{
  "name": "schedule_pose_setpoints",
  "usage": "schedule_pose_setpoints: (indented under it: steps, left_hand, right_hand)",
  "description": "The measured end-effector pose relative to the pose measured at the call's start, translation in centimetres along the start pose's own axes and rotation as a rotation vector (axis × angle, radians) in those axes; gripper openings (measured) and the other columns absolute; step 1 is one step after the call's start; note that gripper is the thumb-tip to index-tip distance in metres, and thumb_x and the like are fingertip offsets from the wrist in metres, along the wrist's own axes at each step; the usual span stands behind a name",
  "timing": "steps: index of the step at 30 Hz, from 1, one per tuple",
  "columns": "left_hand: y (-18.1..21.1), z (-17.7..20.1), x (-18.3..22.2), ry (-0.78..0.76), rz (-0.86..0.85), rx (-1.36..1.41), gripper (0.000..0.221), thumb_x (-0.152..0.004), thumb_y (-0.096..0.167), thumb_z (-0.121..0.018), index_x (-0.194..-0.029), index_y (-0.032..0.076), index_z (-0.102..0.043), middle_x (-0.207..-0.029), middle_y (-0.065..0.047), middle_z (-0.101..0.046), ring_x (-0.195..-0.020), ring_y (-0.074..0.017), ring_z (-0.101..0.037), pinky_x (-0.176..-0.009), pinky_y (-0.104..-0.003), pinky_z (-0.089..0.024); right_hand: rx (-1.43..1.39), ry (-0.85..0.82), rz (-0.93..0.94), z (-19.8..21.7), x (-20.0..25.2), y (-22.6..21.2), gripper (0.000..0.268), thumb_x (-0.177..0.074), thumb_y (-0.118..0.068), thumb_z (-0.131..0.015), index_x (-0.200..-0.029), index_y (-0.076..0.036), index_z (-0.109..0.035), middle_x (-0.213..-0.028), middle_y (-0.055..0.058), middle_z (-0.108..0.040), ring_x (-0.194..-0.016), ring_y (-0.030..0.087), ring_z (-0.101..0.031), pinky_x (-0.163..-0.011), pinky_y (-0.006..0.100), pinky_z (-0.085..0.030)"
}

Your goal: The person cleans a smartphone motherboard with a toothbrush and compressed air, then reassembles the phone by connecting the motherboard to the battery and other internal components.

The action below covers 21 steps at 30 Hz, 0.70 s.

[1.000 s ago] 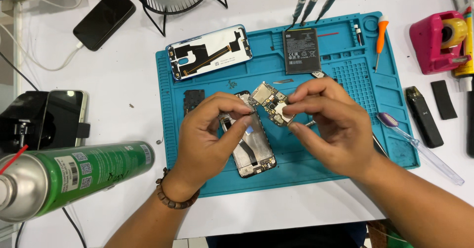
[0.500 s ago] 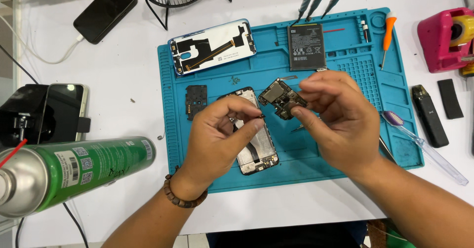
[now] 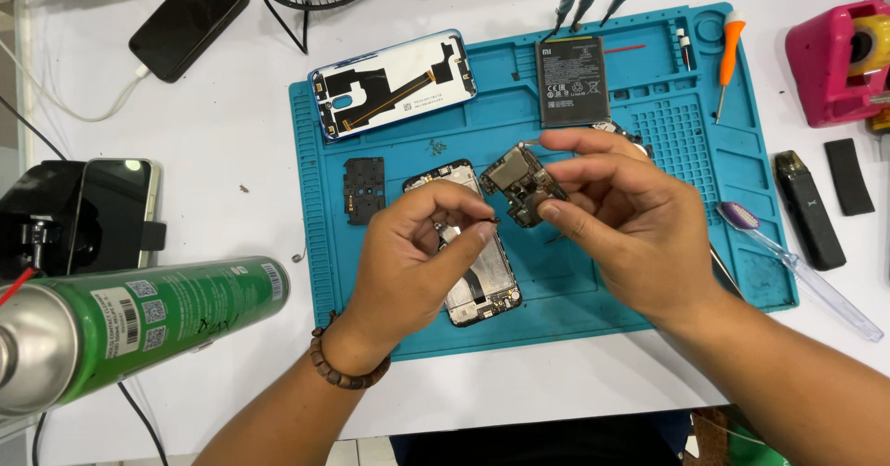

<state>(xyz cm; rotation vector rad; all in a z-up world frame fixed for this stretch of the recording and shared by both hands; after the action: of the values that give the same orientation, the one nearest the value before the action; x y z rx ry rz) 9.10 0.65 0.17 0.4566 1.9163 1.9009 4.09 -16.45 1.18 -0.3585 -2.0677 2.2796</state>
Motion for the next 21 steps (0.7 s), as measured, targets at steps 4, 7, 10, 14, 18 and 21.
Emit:
schedule_pose_setpoints:
  steps: [4,7,10,14,18,21]
  left_hand:
    - [-0.2,0.0,0.0,0.016,0.009,-0.008,0.009,-0.086,0.004,-0.065,-0.093,0.009,-0.064,-0.09,-0.003,-0.063,-0.08,-0.0108,-0.059,-0.065,-0.019,-0.049]
    - [-0.2,0.0,0.0,0.016,-0.016,0.044,0.01,-0.086,0.003,-0.064,-0.094,0.008,-0.064,-0.09,-0.004,-0.062,-0.083,-0.013,-0.058,-0.072,-0.022,-0.05]
    - [-0.1,-0.2,0.0,0.025,-0.055,0.072,0.011,-0.087,0.002,-0.064,-0.096,0.008,-0.063,-0.093,-0.005,-0.061,-0.088,-0.015,-0.059,-0.079,-0.025,-0.051]
    - [0.4,-0.2,0.0,0.047,-0.073,-0.016,0.009,-0.087,0.003,-0.064,-0.095,0.008,-0.064,-0.092,-0.005,-0.065,-0.088,-0.0149,-0.062,-0.081,-0.025,-0.053]
    - [0.3,-0.2,0.0,0.068,-0.069,-0.037,0.01,-0.087,0.002,-0.065,-0.095,0.007,-0.065,-0.092,-0.005,-0.065,-0.089,-0.0148,-0.063,-0.081,-0.024,-0.054]
    - [0.0,-0.2,0.1,0.08,-0.066,-0.043,0.011,-0.086,0.003,-0.066,-0.096,0.008,-0.066,-0.092,-0.005,-0.066,-0.088,-0.0141,-0.063,-0.08,-0.023,-0.053]
  right_hand:
    - [0.017,0.005,-0.048,0.2,0.1,0.6,0.018,-0.083,0.004,-0.065,-0.098,-0.004,-0.059,-0.119,0.017,-0.06,-0.093,0.016,-0.061,-0.08,0.022,-0.054]
    - [-0.055,0.012,-0.105,0.2,0.2,1.4,0.017,-0.083,0.004,-0.064,-0.097,-0.003,-0.057,-0.11,0.013,-0.059,-0.1,0.019,-0.061,-0.086,0.025,-0.053]
    - [-0.062,0.008,-0.155,0.2,0.3,1.7,0.014,-0.085,0.001,-0.063,-0.097,-0.004,-0.058,-0.101,0.009,-0.059,-0.09,0.015,-0.059,-0.079,0.024,-0.052]
    - [0.019,0.014,-0.211,0.1,0.4,1.6,0.011,-0.087,-0.005,-0.064,-0.096,-0.005,-0.059,-0.09,0.005,-0.065,-0.081,0.013,-0.064,-0.075,0.022,-0.054]
    - [-0.044,-0.003,-0.199,-0.2,0.3,1.7,0.011,-0.086,-0.003,-0.064,-0.095,-0.004,-0.058,-0.09,0.007,-0.066,-0.081,0.014,-0.065,-0.077,0.024,-0.056]
    - [-0.076,-0.015,-0.213,-0.4,0.4,1.8,0.011,-0.086,-0.003,-0.064,-0.096,-0.003,-0.057,-0.088,0.008,-0.064,-0.075,0.016,-0.066,-0.073,0.025,-0.058]
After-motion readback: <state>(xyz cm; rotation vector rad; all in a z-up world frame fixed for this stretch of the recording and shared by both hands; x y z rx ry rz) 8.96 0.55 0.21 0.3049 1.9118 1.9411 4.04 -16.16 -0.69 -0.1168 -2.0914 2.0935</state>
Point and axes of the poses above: each hand's wrist, its own x-axis away from the middle knuckle, its own z-axis out of the back of the hand, y = z × x, the point moved 5 cm from there along -x, towards the middle knuckle
